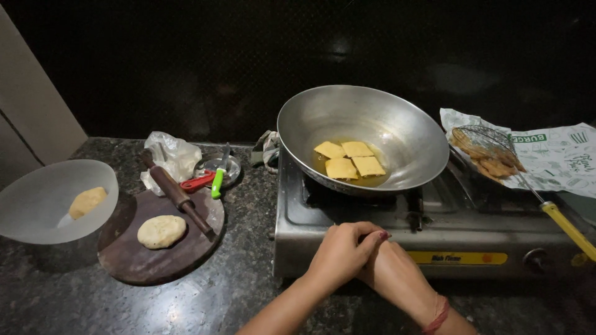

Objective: Preparing and frying small pieces of dough in a pan of oil on a stove.

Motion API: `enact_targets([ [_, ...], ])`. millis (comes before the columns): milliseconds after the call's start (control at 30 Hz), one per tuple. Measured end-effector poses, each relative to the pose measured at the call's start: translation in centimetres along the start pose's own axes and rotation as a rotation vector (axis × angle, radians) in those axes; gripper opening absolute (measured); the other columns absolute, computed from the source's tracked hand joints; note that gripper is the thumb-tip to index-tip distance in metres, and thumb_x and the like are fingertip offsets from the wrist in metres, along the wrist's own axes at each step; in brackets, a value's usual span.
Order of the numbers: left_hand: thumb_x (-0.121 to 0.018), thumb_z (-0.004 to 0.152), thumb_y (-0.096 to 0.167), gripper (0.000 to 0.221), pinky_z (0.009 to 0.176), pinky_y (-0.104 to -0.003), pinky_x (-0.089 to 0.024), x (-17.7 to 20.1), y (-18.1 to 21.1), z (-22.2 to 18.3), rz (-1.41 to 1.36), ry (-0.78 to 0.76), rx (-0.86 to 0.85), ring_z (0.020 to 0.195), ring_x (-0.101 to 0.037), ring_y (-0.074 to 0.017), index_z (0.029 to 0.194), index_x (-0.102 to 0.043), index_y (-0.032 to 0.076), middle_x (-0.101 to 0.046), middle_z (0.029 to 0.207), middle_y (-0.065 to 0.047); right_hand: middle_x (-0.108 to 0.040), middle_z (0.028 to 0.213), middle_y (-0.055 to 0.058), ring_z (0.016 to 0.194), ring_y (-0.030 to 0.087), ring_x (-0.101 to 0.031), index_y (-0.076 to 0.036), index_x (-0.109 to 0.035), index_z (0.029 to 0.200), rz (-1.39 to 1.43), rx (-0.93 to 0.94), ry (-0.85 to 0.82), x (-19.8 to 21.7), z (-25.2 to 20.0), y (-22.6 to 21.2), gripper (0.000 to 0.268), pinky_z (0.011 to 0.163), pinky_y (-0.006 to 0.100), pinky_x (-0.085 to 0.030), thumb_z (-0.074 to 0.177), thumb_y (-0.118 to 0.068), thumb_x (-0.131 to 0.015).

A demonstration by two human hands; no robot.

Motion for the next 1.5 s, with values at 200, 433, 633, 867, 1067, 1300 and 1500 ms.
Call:
enact_targets([
  [200,-0.064,0.094,0.034,0.031,0.076,-0.039,-0.057,-0.3,-0.4,0.1,0.019,0.003,-0.016,0.085,-0.074,-0.0356,0.105,-0.078,0.008,-0.074,0.091,-0.02,-0.071,0.079,0.023,0.08,0.041,-0.07,-0.003,-0.072,0.087,-0.002,0.017,0.027,-0.5,0.1,0.6,0.017,0.065,0.051,-0.055,0.08,-0.019,-0.071],
  [433,-0.063,0.095,0.034,0.032,0.077,-0.04,-0.056,-0.5,-0.6,0.2,0.021,-0.004,-0.024,0.087,-0.073,-0.0374,0.106,-0.077,0.008,-0.073,0.092,-0.021,-0.071,0.078,0.021,0.078,0.04,-0.07,-0.002,-0.069,0.083,-0.135,0.05,-0.035,-1.0,0.2,0.9,0.016,0.065,0.05,-0.055,0.083,-0.018,-0.067],
  [633,-0.062,0.096,0.034,0.032,0.078,-0.039,-0.056,-0.4,-0.2,0.1,0.005,0.004,-0.067,0.089,-0.073,-0.037,0.106,-0.077,0.007,-0.074,0.093,-0.021,-0.071,0.077,0.023,0.078,0.042,-0.07,-0.002,-0.071,0.083,-0.04,0.07,0.053,-0.9,0.0,0.9,0.016,0.064,0.052,-0.054,0.081,-0.018,-0.068],
  [867,-0.062,0.096,0.035,0.033,0.077,-0.039,-0.057,-0.3,0.3,-0.1,0.014,-0.024,0.03,0.085,-0.074,-0.0362,0.106,-0.077,0.008,-0.074,0.09,-0.021,-0.072,0.079,0.023,0.081,0.041,-0.071,-0.002,-0.07,0.089,0.049,-0.046,0.05,0.1,-0.4,-0.1,0.019,0.064,0.05,-0.056,0.082,-0.019,-0.068],
  [1067,-0.062,0.096,0.034,0.032,0.078,-0.039,-0.056,-0.5,0.0,0.0,0.003,-0.015,-0.009,0.085,-0.074,-0.0363,0.106,-0.078,0.007,-0.074,0.091,-0.021,-0.072,0.08,0.024,0.082,0.041,-0.071,-0.003,-0.071,0.088,-0.007,-0.035,0.056,-1.3,0.0,1.3,0.019,0.066,0.05,-0.056,0.083,-0.021,-0.067],
  [1300,-0.062,0.096,0.034,0.032,0.077,-0.039,-0.056,-0.9,-0.3,0.0,-0.009,-0.012,-0.021,0.085,-0.074,-0.036,0.106,-0.077,0.007,-0.074,0.092,-0.02,-0.071,0.079,0.025,0.079,0.043,-0.07,-0.001,-0.07,0.087,0.03,-0.017,0.122,-1.2,-0.2,1.3,0.017,0.064,0.051,-0.055,0.08,-0.016,-0.067],
  [1500,-0.062,0.096,0.034,0.033,0.077,-0.04,-0.056,-0.8,0.0,-0.1,0.0,-0.022,0.008,0.085,-0.073,-0.0368,0.105,-0.077,0.006,-0.074,0.09,-0.021,-0.071,0.077,0.023,0.077,0.041,-0.071,-0.002,-0.07,0.085,-0.022,-0.005,0.103,-1.6,-0.4,1.7,0.014,0.065,0.05,-0.056,0.08,-0.015,-0.066],
])
Point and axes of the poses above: each hand's wrist, its own z-axis towards the middle knuckle, its own x-axis out of the back of the hand, y = z × x, the point moved 4 cm from there along z, towards the middle knuckle
